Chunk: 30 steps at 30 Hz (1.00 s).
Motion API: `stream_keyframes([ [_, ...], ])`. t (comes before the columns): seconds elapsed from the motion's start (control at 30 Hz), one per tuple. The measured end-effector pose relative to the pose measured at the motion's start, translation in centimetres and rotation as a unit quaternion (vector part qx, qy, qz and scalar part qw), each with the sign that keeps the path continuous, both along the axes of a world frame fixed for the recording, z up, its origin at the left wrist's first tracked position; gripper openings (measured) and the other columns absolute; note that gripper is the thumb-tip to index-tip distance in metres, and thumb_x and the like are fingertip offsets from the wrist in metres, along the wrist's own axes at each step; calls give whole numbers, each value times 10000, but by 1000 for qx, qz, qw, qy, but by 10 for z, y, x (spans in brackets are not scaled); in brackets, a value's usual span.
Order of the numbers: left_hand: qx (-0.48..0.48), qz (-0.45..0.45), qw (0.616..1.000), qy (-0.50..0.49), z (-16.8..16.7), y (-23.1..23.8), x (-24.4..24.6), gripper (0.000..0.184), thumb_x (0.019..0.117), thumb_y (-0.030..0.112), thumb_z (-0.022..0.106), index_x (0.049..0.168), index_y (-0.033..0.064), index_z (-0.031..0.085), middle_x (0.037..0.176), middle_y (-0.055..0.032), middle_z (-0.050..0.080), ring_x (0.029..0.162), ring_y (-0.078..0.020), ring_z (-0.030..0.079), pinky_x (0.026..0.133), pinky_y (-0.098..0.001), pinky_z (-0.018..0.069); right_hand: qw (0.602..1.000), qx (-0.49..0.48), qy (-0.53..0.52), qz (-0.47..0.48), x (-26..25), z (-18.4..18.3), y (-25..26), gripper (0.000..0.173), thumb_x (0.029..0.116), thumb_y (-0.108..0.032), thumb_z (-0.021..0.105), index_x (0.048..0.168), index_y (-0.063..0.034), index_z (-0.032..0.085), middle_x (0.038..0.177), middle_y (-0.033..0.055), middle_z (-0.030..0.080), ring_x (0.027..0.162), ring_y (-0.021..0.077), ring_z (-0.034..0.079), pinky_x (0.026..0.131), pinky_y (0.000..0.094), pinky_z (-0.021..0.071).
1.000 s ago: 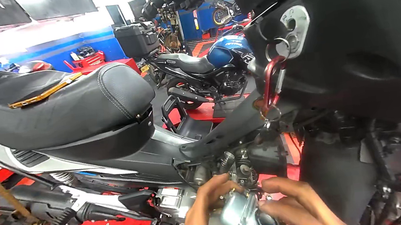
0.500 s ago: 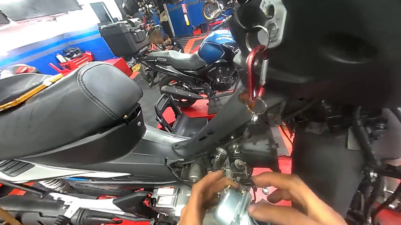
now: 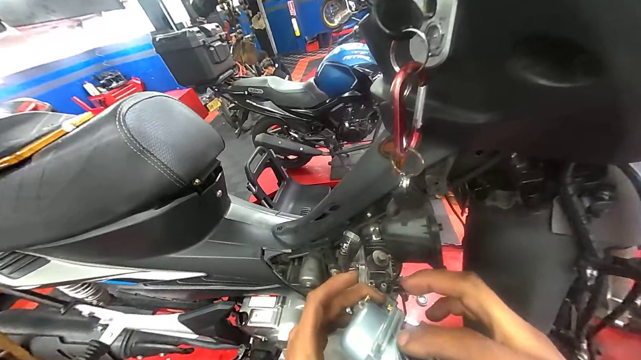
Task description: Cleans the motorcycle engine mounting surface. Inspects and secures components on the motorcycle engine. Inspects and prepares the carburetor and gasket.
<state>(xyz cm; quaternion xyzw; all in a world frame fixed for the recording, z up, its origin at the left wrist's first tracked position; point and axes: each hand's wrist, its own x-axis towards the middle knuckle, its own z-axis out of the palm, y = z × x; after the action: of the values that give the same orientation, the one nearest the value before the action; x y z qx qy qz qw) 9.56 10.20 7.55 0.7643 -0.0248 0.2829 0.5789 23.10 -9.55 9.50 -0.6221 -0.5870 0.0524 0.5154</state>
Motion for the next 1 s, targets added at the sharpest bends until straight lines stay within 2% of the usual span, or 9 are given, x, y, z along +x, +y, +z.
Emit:
stream_keyframes([
  [0.33,-6,-29,1000,-5,1,2,0,966,670,226,927,1457,9,411,1260,-176,676,1147,-330,669,967,-465,591,1000,12,-13,17,2,5,0,493,812,-472,849,1219,-223,726,1445,210,505,1309,277,540,1006,406,541],
  [0.47,-20,-33,999,-4,1,1,-1,969,669,226,929,1461,10,415,1261,-177,674,1147,-334,666,981,-468,584,999,16,-16,26,2,5,-1,474,813,-473,845,1203,-228,732,1440,203,512,1298,275,539,1008,406,527],
  [0.77,-24,-38,999,-11,1,2,0,966,678,258,928,1460,0,422,1254,-177,673,1138,-322,667,983,-456,581,999,21,-28,40,2,8,-1,508,818,-498,829,1248,-257,708,1450,190,509,1344,281,502,1044,433,499],
  [1.0,-34,-32,999,-13,-1,2,-3,966,679,258,931,1456,-12,425,1251,-191,672,1131,-335,668,980,-464,583,998,31,-38,41,3,9,-3,452,822,-506,816,1185,-251,729,1441,174,526,1371,281,479,1073,453,471],
])
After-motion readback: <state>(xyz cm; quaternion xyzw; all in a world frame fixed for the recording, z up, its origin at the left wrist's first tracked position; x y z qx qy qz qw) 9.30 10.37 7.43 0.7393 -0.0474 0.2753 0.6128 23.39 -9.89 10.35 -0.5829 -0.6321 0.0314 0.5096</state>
